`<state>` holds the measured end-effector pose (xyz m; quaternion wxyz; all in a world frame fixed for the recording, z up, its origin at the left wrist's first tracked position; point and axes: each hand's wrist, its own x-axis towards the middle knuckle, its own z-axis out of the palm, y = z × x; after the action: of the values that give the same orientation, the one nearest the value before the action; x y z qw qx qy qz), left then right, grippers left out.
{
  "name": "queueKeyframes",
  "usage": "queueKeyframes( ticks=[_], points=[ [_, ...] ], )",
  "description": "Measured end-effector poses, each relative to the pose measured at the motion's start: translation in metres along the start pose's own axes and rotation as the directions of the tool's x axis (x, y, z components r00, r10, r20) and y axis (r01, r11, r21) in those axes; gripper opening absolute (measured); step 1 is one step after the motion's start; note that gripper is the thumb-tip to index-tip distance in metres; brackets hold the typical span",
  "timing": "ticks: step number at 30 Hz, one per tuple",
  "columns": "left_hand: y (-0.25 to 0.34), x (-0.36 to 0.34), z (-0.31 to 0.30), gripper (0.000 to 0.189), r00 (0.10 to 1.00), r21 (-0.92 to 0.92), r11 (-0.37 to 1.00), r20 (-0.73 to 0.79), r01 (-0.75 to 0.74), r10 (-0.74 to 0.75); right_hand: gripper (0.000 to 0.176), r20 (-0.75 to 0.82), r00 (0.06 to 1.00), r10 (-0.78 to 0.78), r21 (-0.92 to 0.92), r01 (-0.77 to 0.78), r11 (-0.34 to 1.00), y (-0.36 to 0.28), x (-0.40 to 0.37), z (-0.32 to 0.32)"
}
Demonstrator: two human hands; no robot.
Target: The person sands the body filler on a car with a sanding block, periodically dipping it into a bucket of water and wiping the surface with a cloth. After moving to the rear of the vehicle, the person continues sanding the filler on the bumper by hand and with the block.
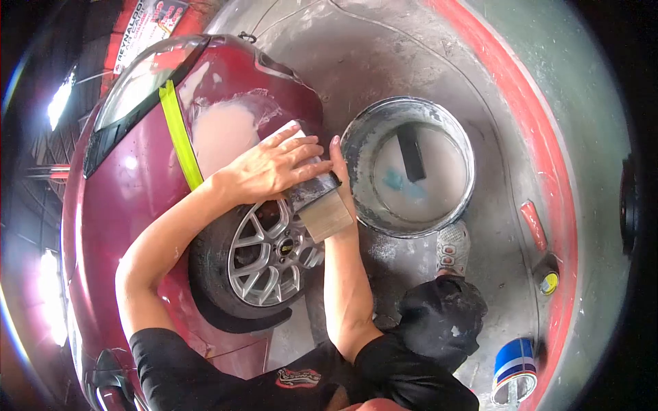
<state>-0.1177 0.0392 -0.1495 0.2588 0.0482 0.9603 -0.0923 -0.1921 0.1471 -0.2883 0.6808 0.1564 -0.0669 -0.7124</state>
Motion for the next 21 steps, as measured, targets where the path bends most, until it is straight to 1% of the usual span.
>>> queueKeyframes(
  ticks=[1,2,3,4,5,6,7,8,9,10,11,12,13,14,15,16,17,18,20,21],
  points=[
    [0.002,-0.004,-0.012,0.112,1.000,-0.002,1.000,-0.001,-0.002,0.002,0.062,0.037,0.998,0.059,-0.030,-0.058,0.998,-0.006,-0.002,0.006],
    [0.003,-0.009,-0.023,0.112,1.000,-0.047,0.999,-0.023,0.007,-0.008,0.062,0.074,0.990,0.122,-0.064,-0.118,0.991,-0.010,-0.005,0.014],
    [0.003,-0.016,-0.033,0.112,0.999,-0.091,0.996,-0.046,0.017,-0.022,0.067,0.124,0.984,0.126,-0.044,-0.122,0.992,-0.010,-0.009,0.023],
    [0.004,-0.021,-0.041,0.112,0.997,-0.135,0.990,-0.068,0.028,-0.037,0.062,0.139,0.985,0.107,-0.074,-0.098,0.992,-0.008,-0.012,0.025],
    [0.005,-0.024,-0.040,0.112,0.964,-0.183,0.983,-0.261,0.007,-0.055,0.058,0.155,0.984,0.089,-0.104,-0.073,0.992,-0.006,-0.014,0.026],
    [0.004,-0.030,-0.041,0.115,0.936,-0.278,0.960,-0.332,0.018,-0.114,0.053,0.174,0.982,0.071,-0.133,-0.048,0.990,-0.005,-0.013,0.026],
    [0.005,-0.036,-0.041,0.110,0.880,-0.420,0.906,-0.408,0.056,-0.244,0.045,0.245,0.947,0.205,-0.144,-0.174,0.974,-0.010,-0.001,0.008],
    [0.005,-0.042,-0.040,0.106,0.802,-0.552,0.831,-0.464,0.070,-0.376,0.044,0.236,0.965,0.117,-0.315,-0.037,0.948,-0.009,0.000,0.010],
    [0.002,-0.054,-0.035,0.112,0.737,-0.647,0.749,-0.435,0.143,-0.517,0.042,0.226,0.974,0.027,-0.480,0.087,0.873,-0.009,0.001,0.010],
    [0.005,-0.054,-0.031,0.115,0.637,-0.884,0.468,-0.350,0.019,-0.687,0.043,0.190,0.981,0.044,-0.396,0.035,0.918,-0.007,0.009,0.012],
    [0.000,-0.059,-0.028,0.116,0.616,-0.959,0.275,-0.254,-0.063,-0.745,0.048,0.228,0.972,-0.058,-0.561,0.180,0.808,-0.007,0.013,0.015],
    [-0.006,-0.064,-0.023,0.117,0.608,-0.986,0.065,-0.145,-0.151,-0.781,0.048,0.180,0.964,-0.196,-0.648,0.266,0.714,-0.003,0.012,0.016],
    [-0.007,-0.066,-0.017,0.115,0.612,-0.978,-0.034,-0.103,-0.208,-0.784,0.051,0.229,0.922,-0.313,-0.667,0.383,0.639,0.003,0.005,0.029],
    [-0.007,-0.069,-0.008,0.115,0.619,-0.976,-0.064,-0.080,-0.207,-0.781,0.055,0.277,0.862,-0.424,-0.679,0.488,0.549,0.010,-0.001,0.040],
    [-0.008,-0.072,0.001,0.114,0.628,-0.974,-0.097,-0.054,-0.204,-0.776,0.063,0.339,0.825,-0.451,-0.656,0.551,0.516,0.016,-0.004,0.046],
    [-0.007,-0.073,0.006,0.113,0.639,-0.971,-0.133,-0.027,-0.201,-0.768,0.068,0.403,0.766,-0.501,-0.693,0.613,0.379,0.022,-0.007,0.052],
    [0.000,-0.069,0.005,0.115,0.628,-0.968,-0.127,-0.039,-0.218,-0.777,0.069,0.558,0.609,-0.564,-0.661,0.737,0.142,0.025,-0.008,0.060],
    [0.005,-0.062,0.003,0.116,0.616,-0.965,-0.120,-0.052,-0.234,-0.786,0.069,0.701,0.428,-0.571,-0.580,0.808,-0.106,0.027,-0.008,0.066],
    [0.005,-0.055,0.003,0.119,0.650,-0.964,-0.109,-0.079,-0.244,-0.756,0.072,0.707,0.390,-0.590,-0.589,0.787,-0.186,0.032,-0.004,0.063],
    [0.006,-0.052,0.002,0.122,0.659,-0.974,-0.084,-0.077,-0.210,-0.748,0.072,0.704,0.370,-0.606,-0.598,0.769,-0.225,0.034,-0.003,0.060]
  ],
)
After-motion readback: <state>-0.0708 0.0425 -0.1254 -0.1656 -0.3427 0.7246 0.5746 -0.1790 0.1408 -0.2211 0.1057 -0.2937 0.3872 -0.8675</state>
